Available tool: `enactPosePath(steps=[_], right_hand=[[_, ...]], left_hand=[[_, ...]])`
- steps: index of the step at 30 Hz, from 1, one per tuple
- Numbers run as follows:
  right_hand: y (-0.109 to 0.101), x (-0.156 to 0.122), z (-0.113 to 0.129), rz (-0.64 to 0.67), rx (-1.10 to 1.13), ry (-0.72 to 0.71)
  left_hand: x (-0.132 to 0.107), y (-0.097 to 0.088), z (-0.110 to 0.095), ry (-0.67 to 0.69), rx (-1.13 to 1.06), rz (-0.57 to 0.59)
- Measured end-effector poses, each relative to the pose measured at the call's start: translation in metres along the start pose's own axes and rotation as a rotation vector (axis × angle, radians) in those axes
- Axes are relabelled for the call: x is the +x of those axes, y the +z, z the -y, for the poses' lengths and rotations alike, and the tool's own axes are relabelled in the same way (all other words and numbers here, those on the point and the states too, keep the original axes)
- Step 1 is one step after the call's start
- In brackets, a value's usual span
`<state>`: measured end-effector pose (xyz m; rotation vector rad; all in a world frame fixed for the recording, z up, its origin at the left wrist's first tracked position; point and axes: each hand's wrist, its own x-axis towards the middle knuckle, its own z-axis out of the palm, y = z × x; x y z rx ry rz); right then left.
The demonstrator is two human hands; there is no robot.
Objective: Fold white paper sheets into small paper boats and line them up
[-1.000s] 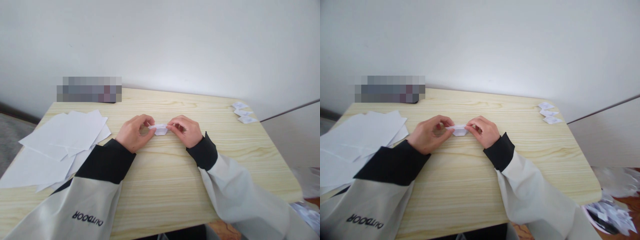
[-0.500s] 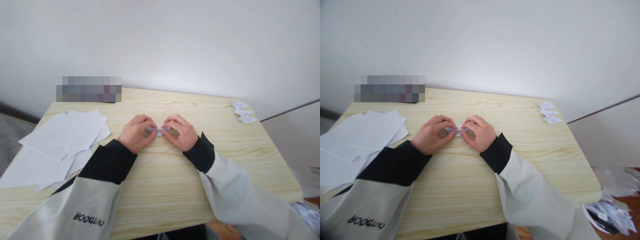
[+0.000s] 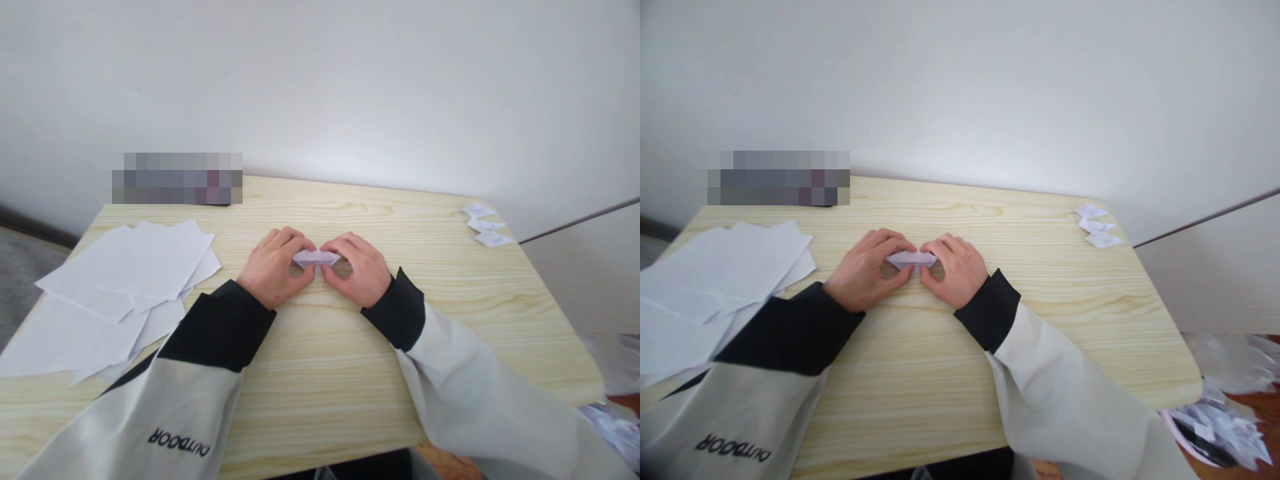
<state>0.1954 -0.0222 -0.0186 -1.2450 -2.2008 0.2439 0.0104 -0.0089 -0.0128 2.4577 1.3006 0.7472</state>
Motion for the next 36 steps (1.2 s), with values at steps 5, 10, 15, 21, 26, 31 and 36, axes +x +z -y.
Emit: enactPosePath(steps=[5,10,15,21,26,31,36], right_hand=[[-0.001,0.000,0.001,0.002,-0.016,0.010],[-0.001,0.001,0.002,0.000,-0.009,0.014],[-0.003,0.001,0.002,0.001,0.026,0.005],[0.002,0.002,0.004,-0.033,0.020,0.065],[0.006,0.004,0.008,-0.053,-0.017,0.126],[0.007,0.003,0.007,-0.053,0.009,0.124],[0.000,0.000,-0.005,-0.091,0.161,0.045]], left_hand=[[0.000,0.000,0.000,-0.018,0.003,-0.015],[0.000,0.002,0.001,-0.041,-0.030,-0.050],[0.000,0.003,0.000,-0.081,-0.035,-0.063],[0.001,0.004,-0.002,-0.117,-0.020,-0.056],[0.001,0.004,-0.002,-0.110,-0.017,-0.046],[0.001,0.002,-0.003,-0.083,-0.034,-0.039],[-0.002,-0.006,0.007,-0.010,-0.116,-0.015]])
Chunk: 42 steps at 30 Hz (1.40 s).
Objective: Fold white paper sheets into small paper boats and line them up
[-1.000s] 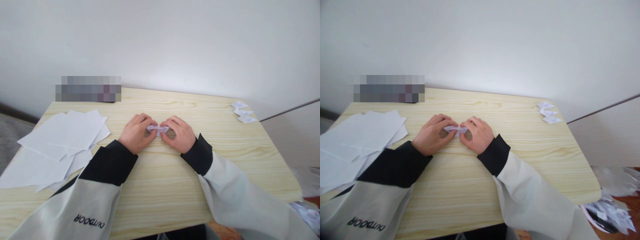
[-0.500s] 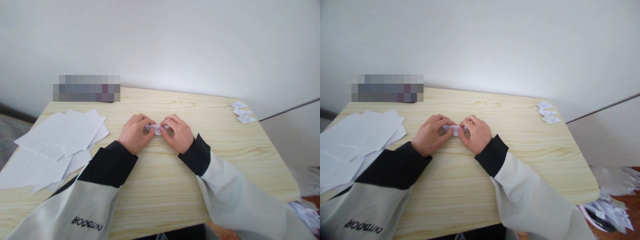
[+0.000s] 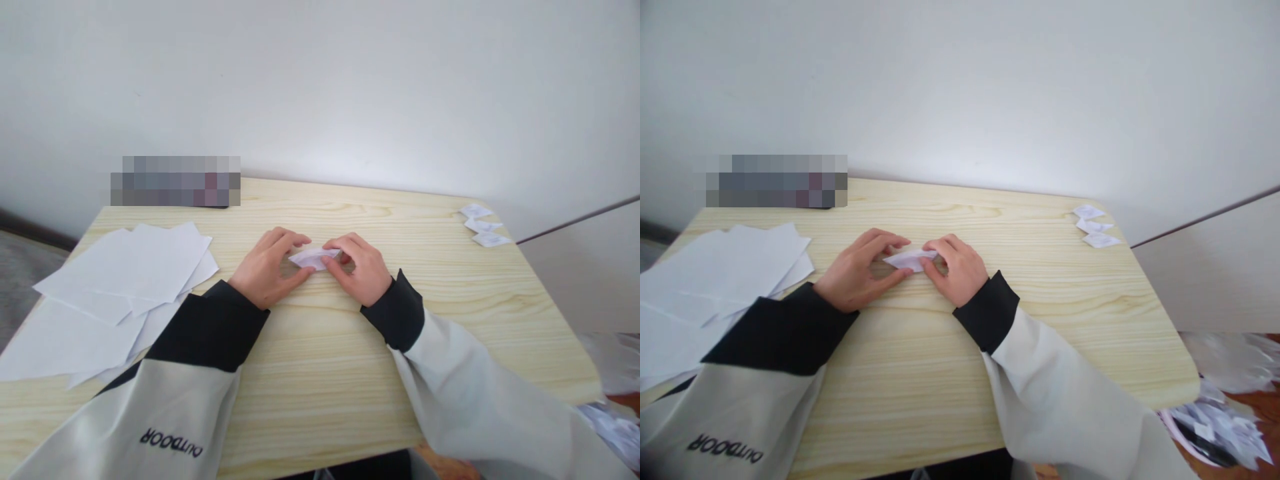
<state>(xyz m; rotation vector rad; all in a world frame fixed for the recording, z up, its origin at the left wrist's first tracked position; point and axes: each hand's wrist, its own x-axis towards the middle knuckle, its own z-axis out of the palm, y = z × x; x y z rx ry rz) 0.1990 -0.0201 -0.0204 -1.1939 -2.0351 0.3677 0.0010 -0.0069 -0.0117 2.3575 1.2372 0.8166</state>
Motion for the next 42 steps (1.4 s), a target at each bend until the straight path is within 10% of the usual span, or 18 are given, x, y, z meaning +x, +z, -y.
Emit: enactPosePath(steps=[15,34,42], right_hand=[[-0.017,0.003,-0.022,0.024,0.112,-0.064],[-0.022,0.002,-0.031,-0.157,0.002,0.030],[-0.054,-0.017,-0.067,-0.293,-0.108,0.214]], left_hand=[[-0.004,-0.026,0.009,-0.239,-0.064,0.041],[-0.003,-0.012,0.011,-0.135,-0.092,-0.057],[-0.003,-0.006,0.010,0.008,0.323,0.056]])
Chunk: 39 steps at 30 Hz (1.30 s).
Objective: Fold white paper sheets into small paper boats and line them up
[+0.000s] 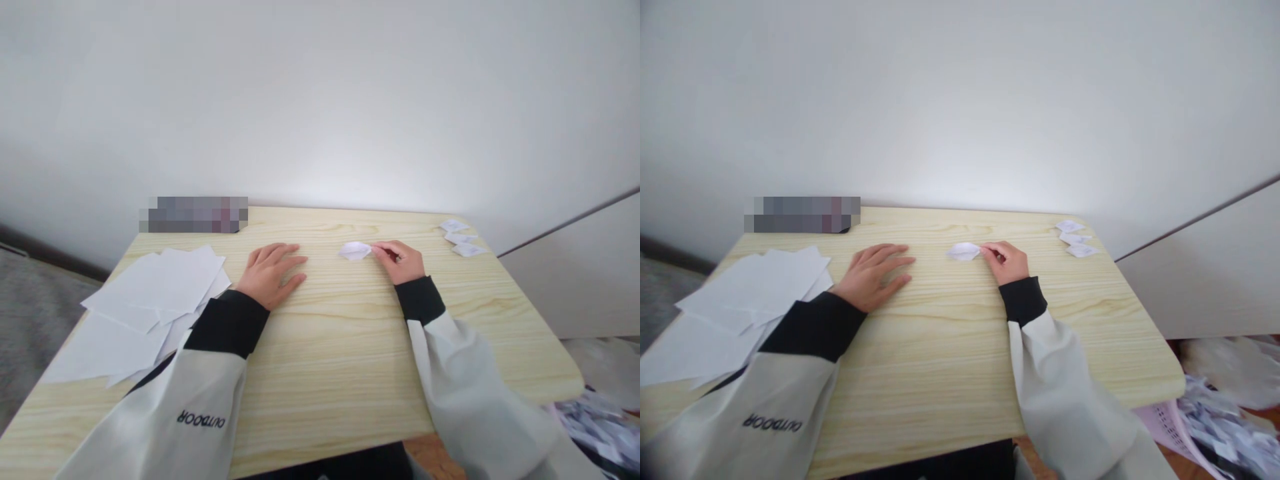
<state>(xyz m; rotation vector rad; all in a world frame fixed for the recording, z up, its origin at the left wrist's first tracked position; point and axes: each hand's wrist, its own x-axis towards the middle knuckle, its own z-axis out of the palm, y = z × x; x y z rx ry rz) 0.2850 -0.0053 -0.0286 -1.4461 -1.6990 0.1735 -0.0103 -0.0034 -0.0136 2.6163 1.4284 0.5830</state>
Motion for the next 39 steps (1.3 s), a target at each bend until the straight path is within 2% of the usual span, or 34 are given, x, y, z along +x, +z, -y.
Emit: enactPosePath(steps=[8,13,16,19,23,31,39], right_hand=[[-0.077,-0.031,-0.058,-0.183,-0.248,0.241],[-0.114,-0.046,-0.092,-0.286,-0.321,0.353],[-0.134,-0.047,-0.108,-0.316,-0.327,0.562],[-0.151,-0.045,-0.116,-0.347,-0.358,0.644],[-0.159,-0.045,-0.118,-0.385,-0.376,0.683],[-0.160,-0.043,-0.124,-0.404,-0.376,0.707],[-0.155,-0.049,-0.131,-0.437,-0.399,0.601]], left_hand=[[0.000,0.006,-0.016,0.014,0.164,0.139],[-0.002,0.009,-0.028,-0.042,0.183,0.132],[-0.002,0.009,-0.030,-0.045,0.158,0.124],[-0.001,0.008,-0.029,-0.045,0.138,0.118],[-0.001,0.009,-0.028,-0.048,0.113,0.101],[0.000,0.008,-0.030,-0.059,0.134,0.113],[0.000,0.009,-0.029,-0.058,0.133,0.110]])
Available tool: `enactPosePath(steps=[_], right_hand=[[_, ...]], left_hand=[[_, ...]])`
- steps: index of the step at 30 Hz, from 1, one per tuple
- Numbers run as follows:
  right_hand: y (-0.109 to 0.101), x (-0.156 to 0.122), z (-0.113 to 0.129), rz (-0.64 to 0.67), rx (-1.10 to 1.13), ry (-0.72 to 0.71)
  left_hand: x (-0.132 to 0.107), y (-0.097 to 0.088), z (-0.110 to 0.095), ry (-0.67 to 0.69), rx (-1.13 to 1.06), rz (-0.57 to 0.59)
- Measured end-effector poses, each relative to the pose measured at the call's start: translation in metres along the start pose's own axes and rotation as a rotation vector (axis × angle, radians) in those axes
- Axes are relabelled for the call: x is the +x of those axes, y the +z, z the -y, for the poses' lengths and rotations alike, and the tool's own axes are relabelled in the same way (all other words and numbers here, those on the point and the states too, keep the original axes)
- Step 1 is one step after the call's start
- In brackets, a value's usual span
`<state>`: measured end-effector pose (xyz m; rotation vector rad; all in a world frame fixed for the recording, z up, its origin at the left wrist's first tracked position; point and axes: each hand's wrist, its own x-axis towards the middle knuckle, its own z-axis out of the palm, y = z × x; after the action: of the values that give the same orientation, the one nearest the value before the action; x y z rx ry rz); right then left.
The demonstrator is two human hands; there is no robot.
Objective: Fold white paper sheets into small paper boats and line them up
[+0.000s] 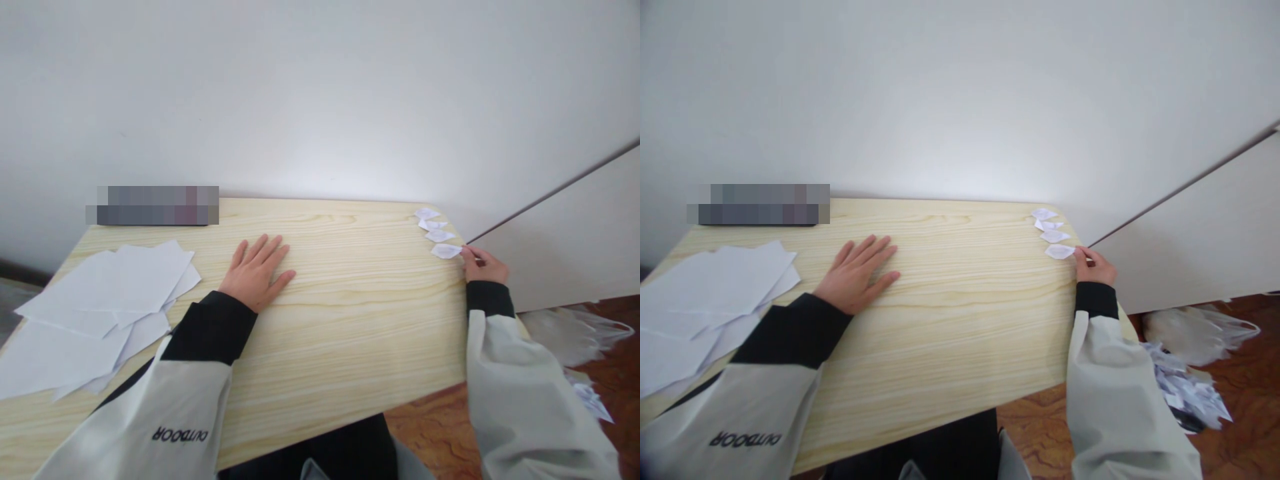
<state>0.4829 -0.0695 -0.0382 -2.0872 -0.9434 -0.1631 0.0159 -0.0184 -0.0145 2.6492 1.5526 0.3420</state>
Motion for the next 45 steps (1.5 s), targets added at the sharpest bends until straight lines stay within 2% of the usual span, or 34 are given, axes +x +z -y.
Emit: enactPosePath(steps=[6,10,15,18,21,24,28,30,32,36,41,43,45], right_hand=[[-0.002,-0.012,0.010,-0.030,-0.012,-0.135],[0.007,-0.035,0.031,-0.008,-0.021,-0.283],[0.027,-0.087,0.087,0.164,0.153,-0.610],[0.039,-0.119,0.127,0.325,0.278,-0.713],[0.052,-0.146,0.162,0.472,0.353,-0.768],[0.064,-0.165,0.190,0.562,0.402,-0.844],[0.078,-0.181,0.218,0.602,0.393,-0.915],[0.082,-0.184,0.227,0.617,0.393,-0.913],[0.085,-0.186,0.231,0.633,0.396,-0.897],[0.086,-0.186,0.231,0.660,0.428,-0.870],[0.086,-0.186,0.230,0.673,0.432,-0.851],[0.086,-0.186,0.230,0.675,0.436,-0.848],[0.087,-0.185,0.230,0.673,0.441,-0.850]], left_hand=[[0.000,0.000,0.000,0.002,0.001,-0.005],[0.000,-0.001,0.000,-0.006,-0.010,-0.007],[0.000,0.001,0.000,0.001,0.009,-0.007],[-0.003,0.001,-0.001,0.023,0.018,-0.025],[-0.012,-0.007,-0.001,0.012,0.040,-0.027],[-0.029,-0.026,0.008,-0.123,0.126,-0.032],[-0.059,-0.054,0.038,-0.372,0.291,-0.078],[-0.072,-0.063,0.057,-0.442,0.319,-0.035],[-0.080,-0.068,0.073,-0.458,0.300,0.027],[-0.084,-0.062,0.090,-0.485,0.264,0.092],[-0.079,-0.056,0.085,-0.455,0.247,0.069],[-0.077,-0.060,0.078,-0.483,0.278,0.026],[-0.073,-0.067,0.068,-0.523,0.283,0.045]])
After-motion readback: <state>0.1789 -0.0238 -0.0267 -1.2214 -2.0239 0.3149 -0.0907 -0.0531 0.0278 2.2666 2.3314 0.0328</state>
